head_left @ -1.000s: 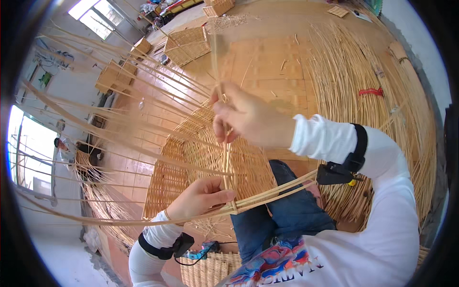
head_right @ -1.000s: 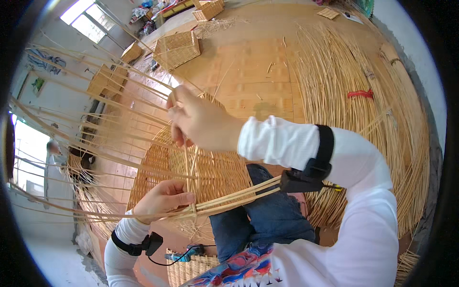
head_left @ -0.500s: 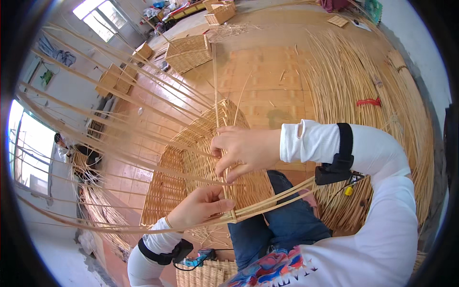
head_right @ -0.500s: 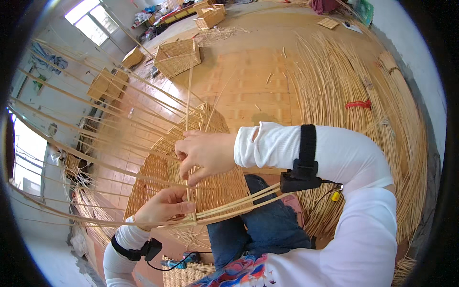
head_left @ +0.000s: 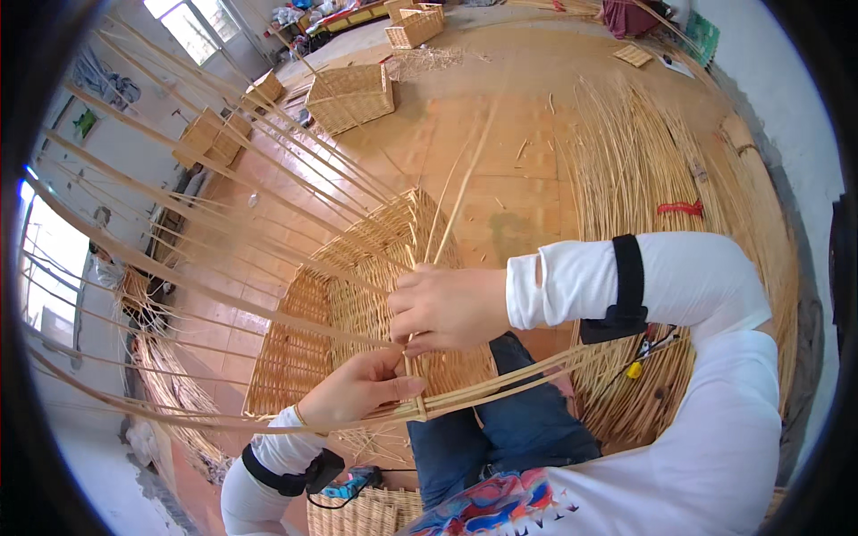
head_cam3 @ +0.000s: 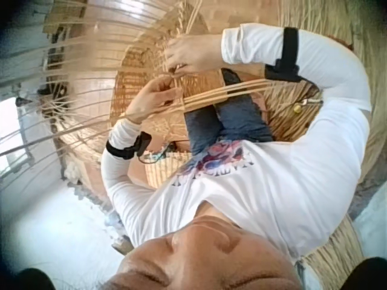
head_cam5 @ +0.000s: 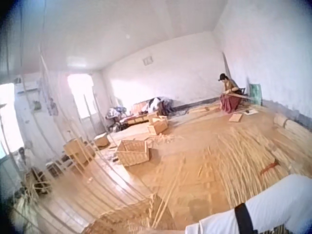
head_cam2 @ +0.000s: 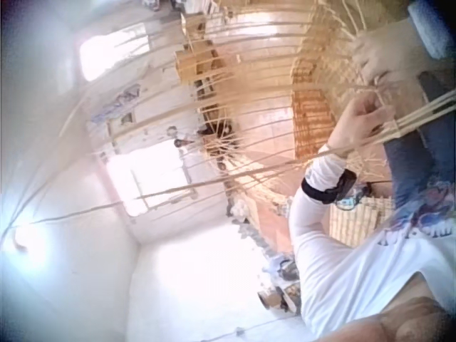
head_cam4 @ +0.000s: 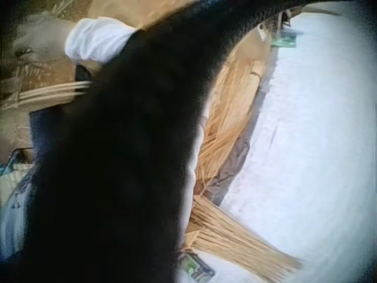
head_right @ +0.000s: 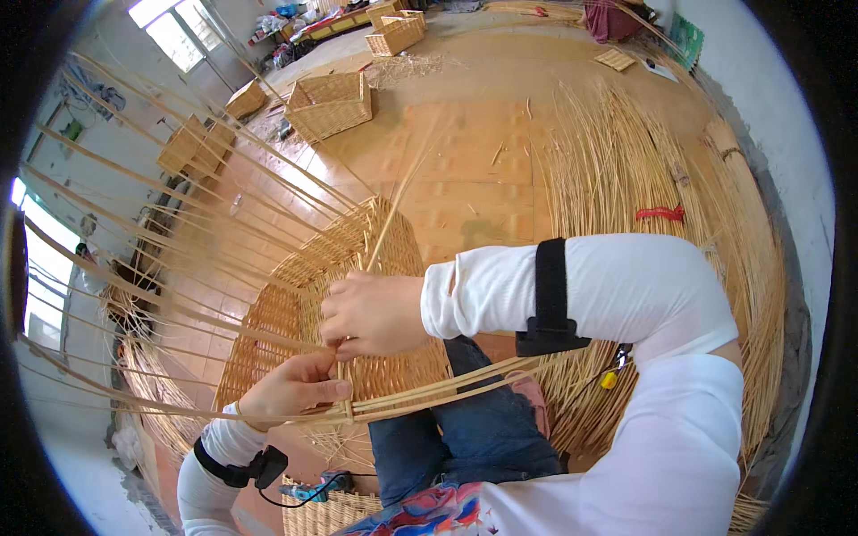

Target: Weaving a wicker basket using reeds and manual tools.

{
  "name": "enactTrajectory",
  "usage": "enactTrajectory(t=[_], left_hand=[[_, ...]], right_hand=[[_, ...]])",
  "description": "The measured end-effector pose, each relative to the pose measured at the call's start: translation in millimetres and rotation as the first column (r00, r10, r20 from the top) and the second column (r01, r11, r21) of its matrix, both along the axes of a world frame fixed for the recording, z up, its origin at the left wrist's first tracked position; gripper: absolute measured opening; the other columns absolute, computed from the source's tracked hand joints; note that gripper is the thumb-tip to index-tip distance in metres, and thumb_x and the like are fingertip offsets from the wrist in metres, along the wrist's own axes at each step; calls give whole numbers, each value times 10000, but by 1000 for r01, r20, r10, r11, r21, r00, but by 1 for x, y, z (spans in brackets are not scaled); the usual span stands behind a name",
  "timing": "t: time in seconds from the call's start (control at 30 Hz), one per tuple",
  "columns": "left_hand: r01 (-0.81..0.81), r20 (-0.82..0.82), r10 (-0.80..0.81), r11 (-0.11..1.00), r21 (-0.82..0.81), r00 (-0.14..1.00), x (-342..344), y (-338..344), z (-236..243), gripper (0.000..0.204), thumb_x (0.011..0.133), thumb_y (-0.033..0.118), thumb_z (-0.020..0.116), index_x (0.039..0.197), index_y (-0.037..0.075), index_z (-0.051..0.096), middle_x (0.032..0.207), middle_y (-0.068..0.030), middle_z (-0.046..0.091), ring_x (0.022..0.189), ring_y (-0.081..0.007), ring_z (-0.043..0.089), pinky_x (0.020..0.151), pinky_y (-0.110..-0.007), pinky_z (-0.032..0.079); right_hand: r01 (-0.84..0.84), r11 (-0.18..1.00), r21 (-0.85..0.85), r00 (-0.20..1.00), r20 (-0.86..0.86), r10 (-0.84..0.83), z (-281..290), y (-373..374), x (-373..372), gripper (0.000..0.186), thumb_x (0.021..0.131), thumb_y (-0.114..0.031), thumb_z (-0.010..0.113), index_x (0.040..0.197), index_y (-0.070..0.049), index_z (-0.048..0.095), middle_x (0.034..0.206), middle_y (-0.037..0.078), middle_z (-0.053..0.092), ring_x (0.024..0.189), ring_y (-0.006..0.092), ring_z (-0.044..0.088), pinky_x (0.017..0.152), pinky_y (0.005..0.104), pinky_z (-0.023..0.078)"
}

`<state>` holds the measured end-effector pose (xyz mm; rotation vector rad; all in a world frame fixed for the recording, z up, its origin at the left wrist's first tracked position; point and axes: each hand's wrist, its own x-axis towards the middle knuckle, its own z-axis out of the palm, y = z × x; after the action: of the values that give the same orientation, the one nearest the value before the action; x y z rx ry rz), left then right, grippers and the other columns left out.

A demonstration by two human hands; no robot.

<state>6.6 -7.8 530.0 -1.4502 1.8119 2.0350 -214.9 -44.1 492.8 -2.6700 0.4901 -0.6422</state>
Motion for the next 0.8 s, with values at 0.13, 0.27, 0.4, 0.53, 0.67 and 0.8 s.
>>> enactTrajectory(t=[0.13, 0.27, 0.4, 0.53, 0.67, 0.8], left_hand=[[-68, -109, 71, 997, 37, 992, 1, 0, -1, 197, 946, 235, 642, 920, 57, 561, 627, 88, 417, 508, -11, 361, 438, -216, 257], [-53, -97, 69, 986, 155, 993, 5, -2, 1, 222, 957, 241, 621, 1036, 35, 593, 648, 82, 460, 528, -12, 394, 459, -212, 291], [0, -253, 86, 947, 323, 964, 10, -6, 5, 251, 964, 226, 603, 1106, 19, 607, 775, 55, 562, 672, -20, 484, 584, -200, 380], [15, -258, 66, 953, 302, 964, 12, -17, -2, 258, 955, 212, 609, 1147, 40, 587, 882, 42, 596, 701, -21, 498, 567, -187, 372], [74, -205, -16, 959, 274, 979, 17, -22, -10, 218, 952, 275, 616, 990, 60, 620, 830, 57, 577, 741, -37, 504, 655, -217, 401], [108, -201, -56, 960, 260, 978, 17, -19, -15, 248, 948, 325, 618, 966, 78, 611, 785, 62, 549, 723, -43, 495, 642, -211, 390]], right_hand=[[83, 996, -11, 996, -34, -83, 0, 3, 4, 205, 892, -319, 614, 892, -114, 630, 884, 72, 573, 930, 249, 549, 851, 398, 385], [79, 989, 123, 997, -30, -76, -7, -3, -4, 269, 899, -358, 595, 892, -96, 654, 898, 83, 601, 935, 262, 571, 877, 403, 392], [223, 961, 163, 974, -76, -213, -16, -30, -16, 366, 912, -423, 567, 903, -72, 670, 922, 102, 614, 930, 282, 586, 906, 417, 396], [111, 980, 164, 993, -56, -103, -19, -62, -16, 390, 896, -437, 587, 905, -57, 670, 941, 114, 630, 913, 282, 591, 874, 410, 424], [145, 836, 530, 972, -234, -21, -23, -71, -11, 486, 870, -516, 615, 902, -33, 657, 888, 111, 655, 838, 239, 608, 748, 351, 469], [236, 416, 878, 931, -328, 162, -28, -71, -10, 554, 871, -576, 599, 874, -23, 615, 750, 69, 578, 704, 191, 528, 715, 319, 438]])
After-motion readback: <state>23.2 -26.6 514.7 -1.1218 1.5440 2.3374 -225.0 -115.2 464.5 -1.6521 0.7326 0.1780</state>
